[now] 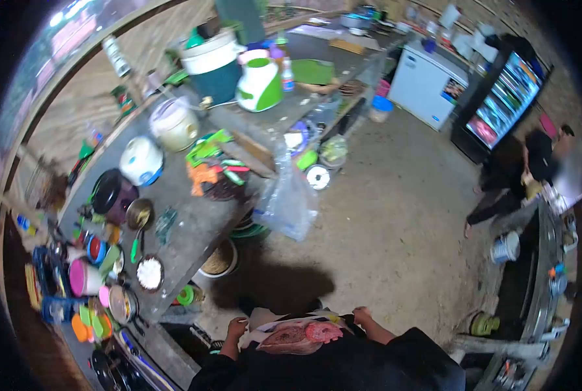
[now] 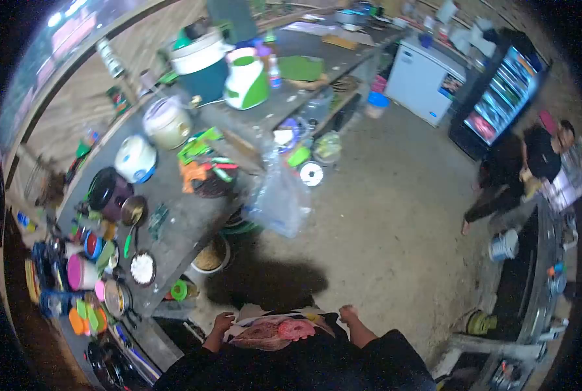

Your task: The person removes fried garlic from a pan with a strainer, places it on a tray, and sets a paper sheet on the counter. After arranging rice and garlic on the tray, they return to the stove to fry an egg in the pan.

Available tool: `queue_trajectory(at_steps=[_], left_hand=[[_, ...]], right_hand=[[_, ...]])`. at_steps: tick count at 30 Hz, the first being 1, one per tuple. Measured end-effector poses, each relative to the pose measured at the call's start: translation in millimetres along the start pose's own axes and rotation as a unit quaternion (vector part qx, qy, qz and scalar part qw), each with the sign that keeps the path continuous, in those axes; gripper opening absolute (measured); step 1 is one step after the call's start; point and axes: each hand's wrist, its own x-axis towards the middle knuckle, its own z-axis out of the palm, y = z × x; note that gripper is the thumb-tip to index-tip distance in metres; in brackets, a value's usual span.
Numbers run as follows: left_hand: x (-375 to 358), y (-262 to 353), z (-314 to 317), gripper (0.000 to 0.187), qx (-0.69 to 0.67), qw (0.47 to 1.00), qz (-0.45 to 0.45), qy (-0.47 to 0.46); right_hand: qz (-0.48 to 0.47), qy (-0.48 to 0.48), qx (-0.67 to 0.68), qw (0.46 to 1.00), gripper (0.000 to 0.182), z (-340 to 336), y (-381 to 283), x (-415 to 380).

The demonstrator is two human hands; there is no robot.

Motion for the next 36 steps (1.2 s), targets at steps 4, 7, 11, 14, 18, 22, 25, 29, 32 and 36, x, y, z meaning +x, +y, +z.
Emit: queue_trajectory(at_steps=[4,7,11,14,18,22,25,29,32,36], left_hand=[[28,71,37,0.037,0.046,0.995,0.081,-0.037],[43,133,63,0.038,0.111,0.985,0.117,-0.066],[74,200,103,0.041,0.194,0.958,0.180,-0.112],[96,254,140,0.042,0.248,0.930,0.222,-0.152],[102,353,191,0.043,0.237,0.922,0.238,-0.192],[139,435,231,0.043,0.236,0.901,0.311,-0.188],[195,480,265,0.042,0.219,0.904,0.303,-0.208],[172,577,289,0.041,0.341,0.850,0.334,-0.225],[175,634,318,0.041,0.361,0.827,0.380,-0.205],[221,684,370,0.041,0.352,0.815,0.420,-0.189]], right_hand=[[0.088,-0.032,0.175,0.980,0.020,14,56,-40],[0.058,0.013,0.184,0.981,0.016,35,81,-49],[-0.098,0.157,0.044,0.982,0.017,32,89,-22],[0.100,0.031,0.290,0.951,0.022,-5,70,6],[0.252,0.081,0.395,0.880,0.030,-96,48,39],[0.206,0.123,0.492,0.837,0.028,-175,69,105],[0.166,0.148,0.574,0.788,0.026,-217,78,156],[0.204,0.189,0.624,0.730,0.029,-305,57,184],[0.220,0.203,0.668,0.681,0.036,-347,72,216],[0.191,0.239,0.646,0.700,0.034,-325,131,267]])
